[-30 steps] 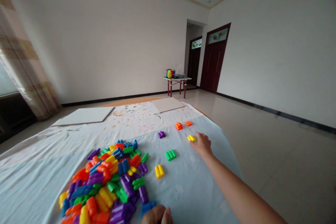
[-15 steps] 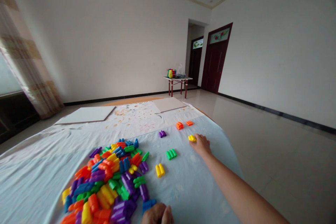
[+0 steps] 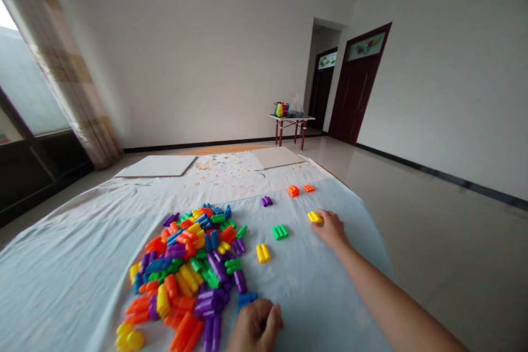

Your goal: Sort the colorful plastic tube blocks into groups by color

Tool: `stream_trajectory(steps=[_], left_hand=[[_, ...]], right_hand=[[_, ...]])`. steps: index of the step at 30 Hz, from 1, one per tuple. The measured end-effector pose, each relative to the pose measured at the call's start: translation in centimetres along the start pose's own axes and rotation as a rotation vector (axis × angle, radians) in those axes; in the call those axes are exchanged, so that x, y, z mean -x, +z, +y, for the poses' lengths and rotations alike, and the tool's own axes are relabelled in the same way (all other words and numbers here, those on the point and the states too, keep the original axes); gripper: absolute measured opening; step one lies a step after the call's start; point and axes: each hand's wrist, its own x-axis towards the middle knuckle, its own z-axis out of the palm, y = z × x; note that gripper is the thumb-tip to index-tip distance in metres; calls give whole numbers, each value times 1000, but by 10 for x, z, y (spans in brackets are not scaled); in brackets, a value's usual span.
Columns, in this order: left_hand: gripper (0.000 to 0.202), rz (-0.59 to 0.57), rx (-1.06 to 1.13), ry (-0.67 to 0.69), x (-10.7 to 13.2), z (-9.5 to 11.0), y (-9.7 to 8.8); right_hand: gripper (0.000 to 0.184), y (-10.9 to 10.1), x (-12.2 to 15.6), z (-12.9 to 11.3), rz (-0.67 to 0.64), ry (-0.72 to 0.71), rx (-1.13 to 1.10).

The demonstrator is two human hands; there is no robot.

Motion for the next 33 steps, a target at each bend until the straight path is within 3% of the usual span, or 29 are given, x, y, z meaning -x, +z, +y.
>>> stream_trajectory(steps=[4,7,9,11,13,15,18,24,28,33], left_hand=[[57,-6,10,-15,3,9,1],[53,9,23,-30,4,12,0],[50,-1,19,-35,4,15,0],[47,-21,8,-35,4,18,-1],[44,-26,0,-34,4,20,-1],[41,-28,-4,-37,4,21,-1],[35,-55,-25,-23,5,19,0],[30,-173,-79,54,6,19,0],[29,-190,-50,58,6,23,-2],[28,-159,-88,56,7,21,0]], right_hand=[[41,-4,0,-1,-39,8,-1],[48,-12,2,-10,61,-12,-64],[45,-18,8,-25,159,-109,-178],[36,-24,20,-51,175,-288,-333],[29,-29,39,-83,71,-492,-477],[26,-32,59,-116,-119,-657,-569],[30,-32,84,-158,-308,-807,-652],[29,-21,99,-211,-387,-1022,-621],[32,-11,96,-220,-442,-1092,-464],[28,-14,87,-200,-398,-993,-384]])
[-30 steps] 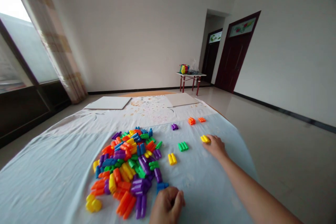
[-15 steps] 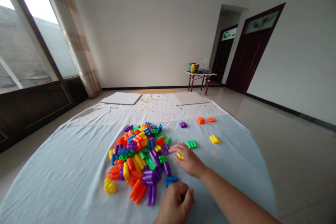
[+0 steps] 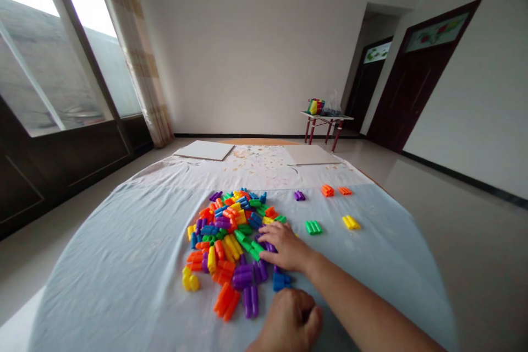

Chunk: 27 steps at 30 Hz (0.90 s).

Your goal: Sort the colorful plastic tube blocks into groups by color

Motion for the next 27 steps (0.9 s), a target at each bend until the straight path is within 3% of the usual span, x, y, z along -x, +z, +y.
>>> stream_trajectory(steps=[4,11,16,20,27], left_hand=[[29,21,-10,25,0,-2,2],[26,-9,129,60,0,1,-1],[28,18,134,14,-1,-6,2],[34,262,135,29,0,-7,-1],[35,903,456,-69,-4,-5,-32]], right_hand=[[21,-6,5,0,5,29,33],[19,12,-10,-20,33,67,94],[12,1,-2,-22,163,152,-93],[16,-14,16,-17,213,276,-339],[19,-14,37,-6,368,382,-565]])
